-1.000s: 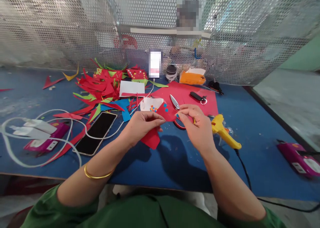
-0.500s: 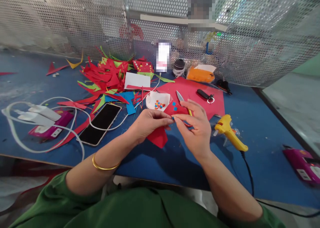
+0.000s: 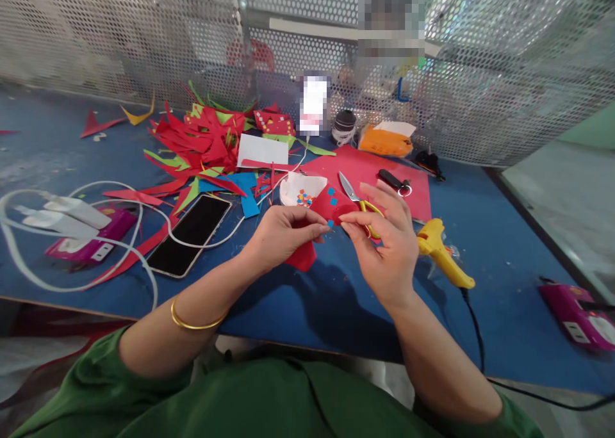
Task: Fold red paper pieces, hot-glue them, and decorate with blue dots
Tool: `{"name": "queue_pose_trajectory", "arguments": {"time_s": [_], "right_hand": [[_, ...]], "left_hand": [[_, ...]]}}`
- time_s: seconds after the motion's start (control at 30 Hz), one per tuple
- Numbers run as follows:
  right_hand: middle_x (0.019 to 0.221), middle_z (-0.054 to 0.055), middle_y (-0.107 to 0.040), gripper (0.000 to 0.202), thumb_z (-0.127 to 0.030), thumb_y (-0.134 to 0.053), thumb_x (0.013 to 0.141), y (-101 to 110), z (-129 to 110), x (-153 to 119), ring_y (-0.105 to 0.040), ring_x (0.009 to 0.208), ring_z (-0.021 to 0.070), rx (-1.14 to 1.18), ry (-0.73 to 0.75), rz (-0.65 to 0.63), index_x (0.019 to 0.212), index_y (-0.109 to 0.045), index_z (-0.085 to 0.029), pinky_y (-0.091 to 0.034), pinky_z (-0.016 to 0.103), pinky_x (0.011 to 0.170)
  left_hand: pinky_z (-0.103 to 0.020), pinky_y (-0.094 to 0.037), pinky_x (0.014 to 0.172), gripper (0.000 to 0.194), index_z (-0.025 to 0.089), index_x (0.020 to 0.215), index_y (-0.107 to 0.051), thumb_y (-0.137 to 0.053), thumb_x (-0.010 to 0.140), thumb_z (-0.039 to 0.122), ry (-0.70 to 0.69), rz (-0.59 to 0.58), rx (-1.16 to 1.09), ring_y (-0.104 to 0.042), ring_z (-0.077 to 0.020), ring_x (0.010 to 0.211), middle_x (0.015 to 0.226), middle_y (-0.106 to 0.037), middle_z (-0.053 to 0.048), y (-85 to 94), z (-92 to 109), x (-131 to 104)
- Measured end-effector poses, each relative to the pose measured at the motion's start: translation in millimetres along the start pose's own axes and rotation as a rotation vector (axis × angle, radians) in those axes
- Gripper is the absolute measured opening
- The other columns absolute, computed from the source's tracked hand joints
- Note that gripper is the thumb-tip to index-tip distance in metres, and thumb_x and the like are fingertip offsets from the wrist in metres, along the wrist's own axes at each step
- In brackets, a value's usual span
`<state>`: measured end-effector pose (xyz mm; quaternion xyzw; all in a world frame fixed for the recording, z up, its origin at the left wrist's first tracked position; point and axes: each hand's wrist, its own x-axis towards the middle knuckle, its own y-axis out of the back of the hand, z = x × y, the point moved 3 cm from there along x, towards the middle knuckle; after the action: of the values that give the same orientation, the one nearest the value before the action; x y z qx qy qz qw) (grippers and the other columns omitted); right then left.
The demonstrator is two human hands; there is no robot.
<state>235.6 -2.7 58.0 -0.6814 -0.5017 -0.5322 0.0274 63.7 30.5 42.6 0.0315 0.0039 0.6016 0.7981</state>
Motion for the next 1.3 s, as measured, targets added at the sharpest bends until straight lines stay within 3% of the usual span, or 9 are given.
{"name": "queue_pose_trajectory", "arguments": {"time_s": [0.27, 0.5, 0.67, 0.8, 1.0, 1.17, 1.3], "right_hand": [[0.136, 0.009, -0.061, 0.009, -0.026, -0.063, 0.09, -5.2, 2.2, -1.4, -0.043, 0.14, 0.0299, -0.059, 0.005, -0.088, 0.087, -0.07, -0.023, -0.039, 0.055, 0.111], [0.137, 0.008, -0.06, 0.011, -0.024, -0.058, 0.091, -4.7, -1.1, -1.7, -0.042, 0.141, 0.0308, 0.022, -0.084, -0.135, 0.083, -0.065, -0.023, -0.037, 0.058, 0.111], [0.121, 0.01, -0.066, 0.009, -0.025, -0.06, 0.087, 4.3, 16.5, 2.4, -0.062, 0.113, 0.0247, 0.179, -0.42, -0.075, 0.081, -0.065, -0.022, -0.046, 0.047, 0.1], [0.108, 0.008, -0.071, 0.011, -0.029, -0.061, 0.084, 1.9, 25.0, 3.7, -0.065, 0.098, 0.0207, 0.375, -0.624, -0.199, 0.078, -0.064, -0.02, -0.05, 0.038, 0.085], [0.078, 0.001, -0.067, 0.011, -0.029, -0.059, 0.084, -1.0, 18.3, 5.8, -0.059, 0.073, 0.0148, 0.329, -0.568, -0.266, 0.078, -0.061, -0.02, -0.047, 0.031, 0.072], [0.075, 0.0, -0.065, 0.011, -0.028, -0.058, 0.084, -2.8, 17.2, 3.5, -0.057, 0.069, 0.0137, 0.284, -0.556, -0.267, 0.077, -0.06, -0.02, -0.045, 0.03, 0.067], [0.078, 0.001, -0.066, 0.01, -0.029, -0.058, 0.085, -5.1, 17.7, 0.3, -0.058, 0.071, 0.0148, 0.267, -0.556, -0.246, 0.079, -0.061, -0.021, -0.045, 0.03, 0.064]], "left_hand": [[-0.023, -0.051, 0.064, 0.008, 0.017, 0.078, -0.075, -0.071, 0.078, 0.024, -0.1, -0.019, 0.16, -0.065, -0.0119, 0.064, 0.07, -0.072, -0.001, -1.1, 0.0, -1.0], [-0.023, -0.051, 0.063, 0.009, 0.017, 0.079, -0.075, -0.071, 0.079, 0.026, -0.035, -0.024, 0.195, -0.065, -0.0121, 0.064, 0.071, -0.072, 0.0, -2.3, 3.0, -2.3], [-0.023, -0.051, 0.065, 0.013, 0.017, 0.078, -0.074, -0.071, 0.079, 0.029, -0.019, -0.013, 0.233, -0.065, -0.0132, 0.065, 0.07, -0.072, -0.002, 2.1, 6.8, -1.5], [-0.024, -0.051, 0.066, 0.016, 0.016, 0.078, -0.074, -0.071, 0.08, 0.032, -0.015, -0.032, 0.262, -0.065, -0.0135, 0.065, 0.069, -0.072, -0.002, 6.2, 8.0, -0.4], [-0.024, -0.051, 0.066, 0.015, 0.016, 0.076, -0.074, -0.072, 0.079, 0.031, 0.005, -0.117, 0.275, -0.065, -0.0136, 0.063, 0.066, -0.072, -0.002, 5.1, 7.4, 0.6], [-0.026, -0.052, 0.068, 0.017, 0.017, 0.074, -0.071, -0.072, 0.08, 0.033, 0.007, -0.128, 0.272, -0.066, -0.0142, 0.066, 0.068, -0.072, -0.003, 4.1, 5.3, 1.4], [-0.026, -0.052, 0.064, 0.025, 0.019, 0.075, -0.054, -0.074, 0.079, 0.035, 0.026, -0.083, 0.143, -0.07, -0.0156, 0.066, 0.066, -0.068, 0.0, 2.5, -3.1, 2.9]]}}
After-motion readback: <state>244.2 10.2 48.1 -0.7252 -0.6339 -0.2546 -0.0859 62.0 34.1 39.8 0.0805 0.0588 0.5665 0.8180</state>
